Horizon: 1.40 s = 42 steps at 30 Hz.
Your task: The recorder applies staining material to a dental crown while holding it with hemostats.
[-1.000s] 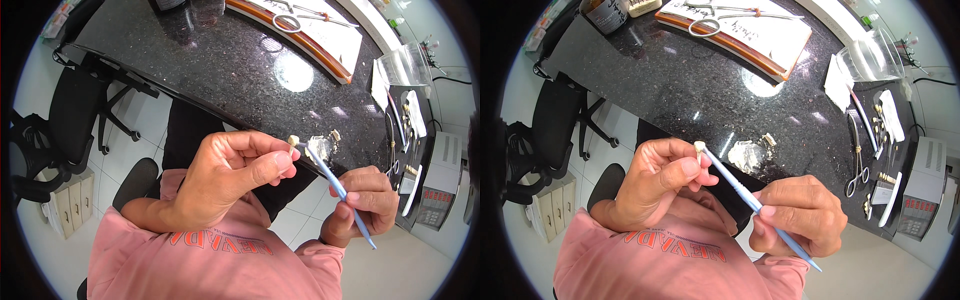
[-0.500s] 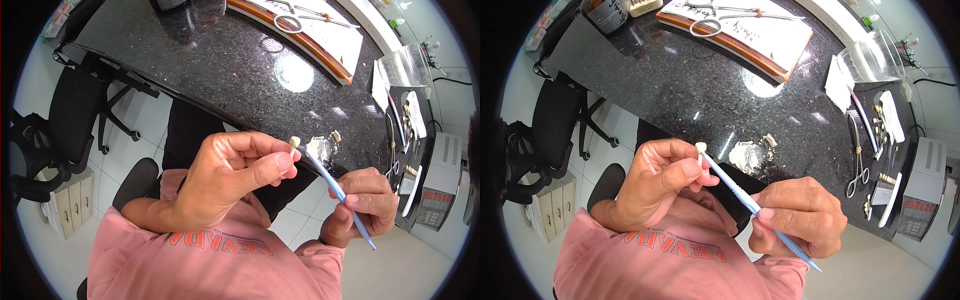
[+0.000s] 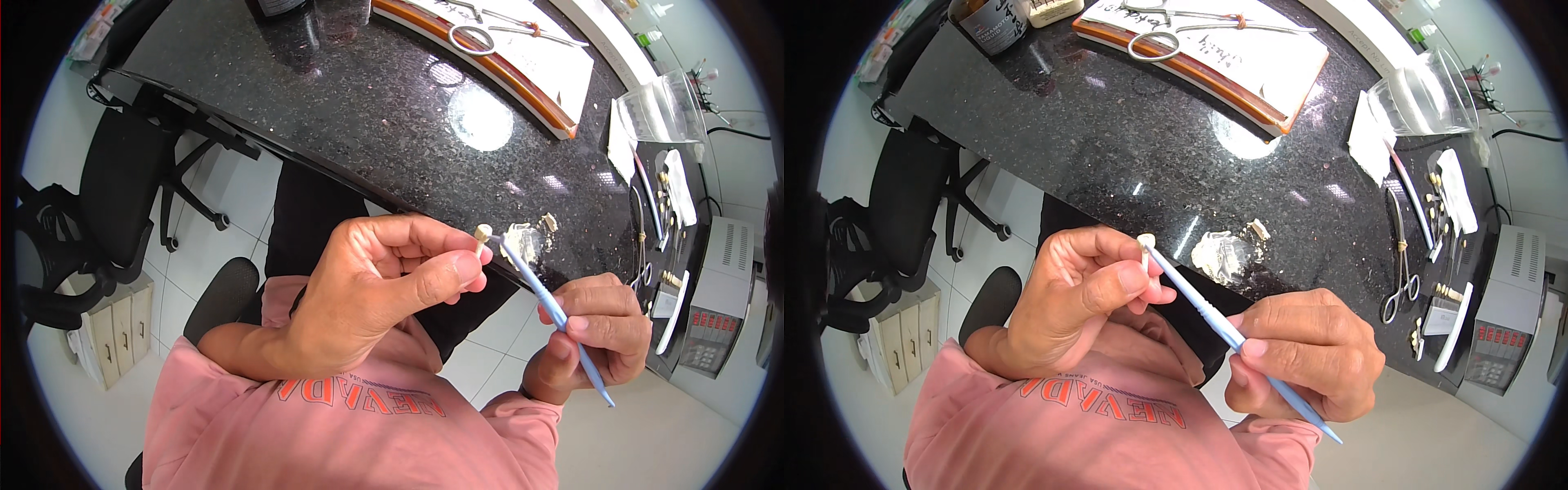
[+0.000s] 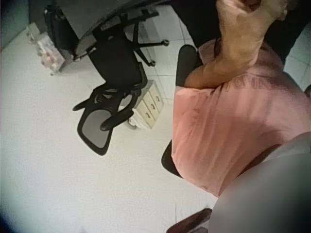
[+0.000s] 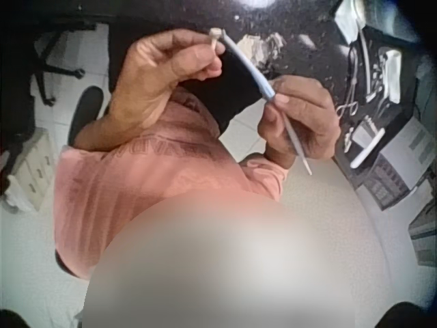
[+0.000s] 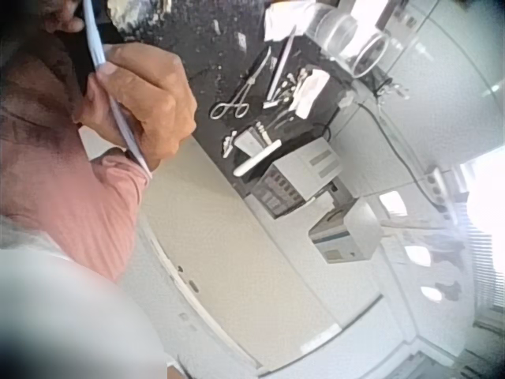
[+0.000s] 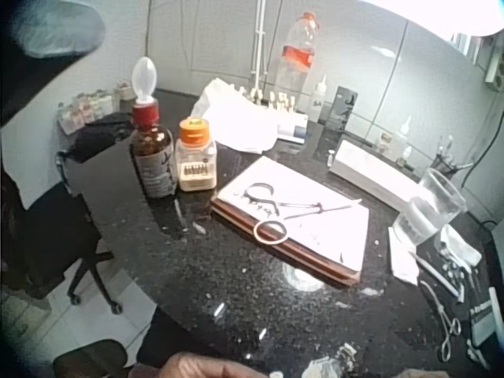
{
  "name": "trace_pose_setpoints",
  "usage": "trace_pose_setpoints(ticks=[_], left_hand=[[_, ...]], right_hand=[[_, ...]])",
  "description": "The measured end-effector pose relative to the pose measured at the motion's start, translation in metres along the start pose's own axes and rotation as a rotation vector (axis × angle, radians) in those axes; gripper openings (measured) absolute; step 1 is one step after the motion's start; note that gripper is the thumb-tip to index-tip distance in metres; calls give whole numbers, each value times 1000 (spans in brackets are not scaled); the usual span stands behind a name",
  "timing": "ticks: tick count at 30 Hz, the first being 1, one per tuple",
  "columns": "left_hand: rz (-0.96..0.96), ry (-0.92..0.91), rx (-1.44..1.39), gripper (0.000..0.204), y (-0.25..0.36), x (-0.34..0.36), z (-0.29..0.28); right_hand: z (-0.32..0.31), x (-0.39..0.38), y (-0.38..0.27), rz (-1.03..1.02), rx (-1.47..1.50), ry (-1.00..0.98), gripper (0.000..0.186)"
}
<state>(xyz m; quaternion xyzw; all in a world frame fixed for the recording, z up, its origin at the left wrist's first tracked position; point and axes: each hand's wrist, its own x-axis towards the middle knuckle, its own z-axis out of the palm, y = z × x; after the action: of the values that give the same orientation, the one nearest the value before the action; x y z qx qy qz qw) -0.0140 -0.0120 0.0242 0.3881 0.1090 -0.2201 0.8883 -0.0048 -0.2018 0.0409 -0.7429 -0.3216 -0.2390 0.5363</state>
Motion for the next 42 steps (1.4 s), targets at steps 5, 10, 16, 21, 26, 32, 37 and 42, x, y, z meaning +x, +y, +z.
trace_pose_setpoints(ticks=[5, 10, 16, 21, 26, 32, 37, 42], left_hand=[[7, -2, -5, 12, 0, 0, 2], [-7, -15, -11, 12, 0, 0, 0], [18, -9, 2, 10, -3, 0, -1], [-10, 17, -3, 10, 0, -1, 2], [20, 13, -25, 10, -6, 0, 1], [88, 20, -8, 10, -11, 0, 2], [125, -40, -81, 19, -16, 1, -3], [92, -22, -93, 19, -13, 1, -2]], right_hand=[[-2, -1, 0, 3, -42, -25, 22], [-3, 0, 0, 13, -31, -50, 23], [0, 0, -2, 33, -65, -21, 24], [-12, -1, 3, -21, 97, 63, 16], [-18, -6, -2, 60, -139, -4, 17], [-18, -6, -4, 112, -189, -2, 16], [-20, -5, -3, 95, -155, -26, 16], [-16, -7, -3, 95, -172, 7, 16]])
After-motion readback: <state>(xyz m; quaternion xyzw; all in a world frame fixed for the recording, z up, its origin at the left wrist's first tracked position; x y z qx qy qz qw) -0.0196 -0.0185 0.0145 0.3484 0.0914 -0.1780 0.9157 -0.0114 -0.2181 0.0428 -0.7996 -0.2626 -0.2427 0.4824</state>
